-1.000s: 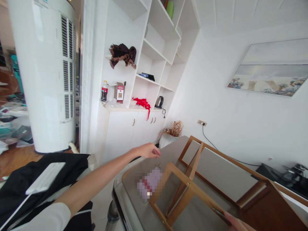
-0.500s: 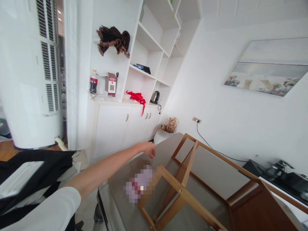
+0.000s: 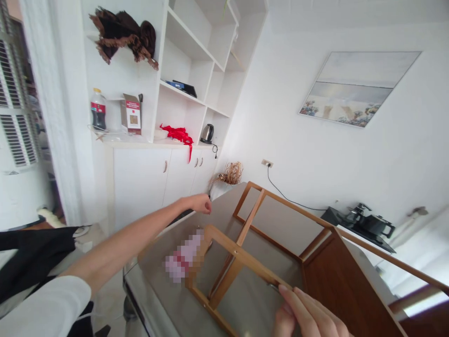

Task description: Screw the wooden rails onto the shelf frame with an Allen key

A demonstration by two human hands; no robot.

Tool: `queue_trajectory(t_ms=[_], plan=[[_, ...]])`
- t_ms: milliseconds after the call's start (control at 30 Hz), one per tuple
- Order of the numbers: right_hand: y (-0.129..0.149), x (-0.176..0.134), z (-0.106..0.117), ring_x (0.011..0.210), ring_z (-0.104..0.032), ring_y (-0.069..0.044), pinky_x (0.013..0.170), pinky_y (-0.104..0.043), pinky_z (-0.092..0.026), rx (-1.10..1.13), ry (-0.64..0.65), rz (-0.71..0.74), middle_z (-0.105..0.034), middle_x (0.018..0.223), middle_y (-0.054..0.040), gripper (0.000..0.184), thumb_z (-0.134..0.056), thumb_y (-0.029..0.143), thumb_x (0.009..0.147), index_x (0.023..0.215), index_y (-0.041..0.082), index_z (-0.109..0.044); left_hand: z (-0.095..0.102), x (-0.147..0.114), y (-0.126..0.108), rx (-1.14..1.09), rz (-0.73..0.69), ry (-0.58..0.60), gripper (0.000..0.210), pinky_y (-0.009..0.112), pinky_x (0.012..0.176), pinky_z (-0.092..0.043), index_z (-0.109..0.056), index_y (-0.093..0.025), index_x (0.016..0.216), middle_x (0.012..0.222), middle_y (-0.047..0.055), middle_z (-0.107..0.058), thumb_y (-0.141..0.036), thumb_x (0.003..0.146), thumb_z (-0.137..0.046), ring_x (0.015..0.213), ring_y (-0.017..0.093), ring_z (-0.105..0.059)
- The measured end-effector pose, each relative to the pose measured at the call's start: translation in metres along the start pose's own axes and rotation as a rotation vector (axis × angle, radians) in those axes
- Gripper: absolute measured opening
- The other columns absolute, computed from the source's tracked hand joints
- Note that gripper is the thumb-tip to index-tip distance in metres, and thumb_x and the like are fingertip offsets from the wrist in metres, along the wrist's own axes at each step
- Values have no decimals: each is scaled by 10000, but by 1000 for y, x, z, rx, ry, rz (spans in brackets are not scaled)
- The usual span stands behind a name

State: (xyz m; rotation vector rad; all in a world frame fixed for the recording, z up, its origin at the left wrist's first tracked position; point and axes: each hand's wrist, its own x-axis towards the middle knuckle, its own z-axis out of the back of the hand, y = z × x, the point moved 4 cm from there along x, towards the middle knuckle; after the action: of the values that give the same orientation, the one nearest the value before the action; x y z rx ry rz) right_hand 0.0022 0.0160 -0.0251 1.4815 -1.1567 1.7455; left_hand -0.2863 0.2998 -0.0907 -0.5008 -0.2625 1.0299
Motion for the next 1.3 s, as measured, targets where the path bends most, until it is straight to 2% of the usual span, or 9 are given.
queue_trajectory(t_ms=[67,233,333,400,467,600,700,933,1300], plan=[[5,3,7,730,-630,-163,657,-307,-492,116,76,-152,-667,761,-24,227,-642,8,761,876,181,-733,31,-13,-16,-88,-48,-172,261,305,815,-536,-708,-131,907,893,52,-738,-379,838,-667,853,204,-686],[14,-2,59,771,-612,-188,685,-360,-466,95,-117,-400,-644,830,-38,282,-606,-4,770,929,201,-719,93,-103,-78,-443,-240,-740,301,342,841,-542,-630,-123,974,1075,75,-727,-410,892,-597,896,155,-686],[16,-21,85,761,-609,-188,665,-356,-465,85,-101,-547,-646,853,-43,276,-613,22,812,981,215,-715,76,-179,-122,-690,-514,-947,101,318,738,-560,-622,-171,860,920,-25,-730,-249,857,-686,713,110,-661],[16,-43,97,774,-617,-187,671,-352,-482,128,-18,-666,-651,879,-47,237,-624,69,847,1007,221,-710,38,-213,-152,-724,-630,-877,57,299,631,-561,-624,-201,851,899,-31,-719,-167,853,-670,642,114,-650],[15,-73,107,852,-641,-197,754,-365,-502,161,101,-799,-679,952,-61,187,-626,139,880,1030,220,-703,-17,-224,-184,-792,-709,-594,107,262,521,-541,-614,-221,910,870,-24,-705,-121,872,-615,583,109,-644],[6,-136,122,987,-663,-195,873,-331,-510,149,363,-1128,-699,1080,-65,220,-578,321,937,1107,228,-682,-134,-200,-239,-677,-510,-115,55,241,674,-552,-629,-200,910,865,3,-712,-178,904,-579,703,115,-677],[-3,-162,134,1000,-668,-204,899,-325,-503,98,417,-1173,-709,1085,-74,281,-547,409,939,1085,216,-690,-183,-185,-262,-374,-433,-146,109,296,845,-515,-633,-235,982,939,1,-718,-244,942,-532,888,162,-669],[-6,-173,142,961,-684,-203,840,-288,-529,105,413,-1145,-723,1044,-88,283,-570,419,921,1029,196,-707,-198,-174,-256,-211,-348,-326,183,409,981,-430,-558,-243,977,1161,54,-650,-230,991,-376,1077,231,-602],[5,-151,111,678,-663,-147,662,-232,-533,350,321,-1325,-681,728,-22,299,-521,452,950,878,183,-629,-225,-138,-254,-1009,-183,-114,301,326,920,-512,-578,-194,1005,1040,68,-695,-484,930,-547,979,195,-672]])
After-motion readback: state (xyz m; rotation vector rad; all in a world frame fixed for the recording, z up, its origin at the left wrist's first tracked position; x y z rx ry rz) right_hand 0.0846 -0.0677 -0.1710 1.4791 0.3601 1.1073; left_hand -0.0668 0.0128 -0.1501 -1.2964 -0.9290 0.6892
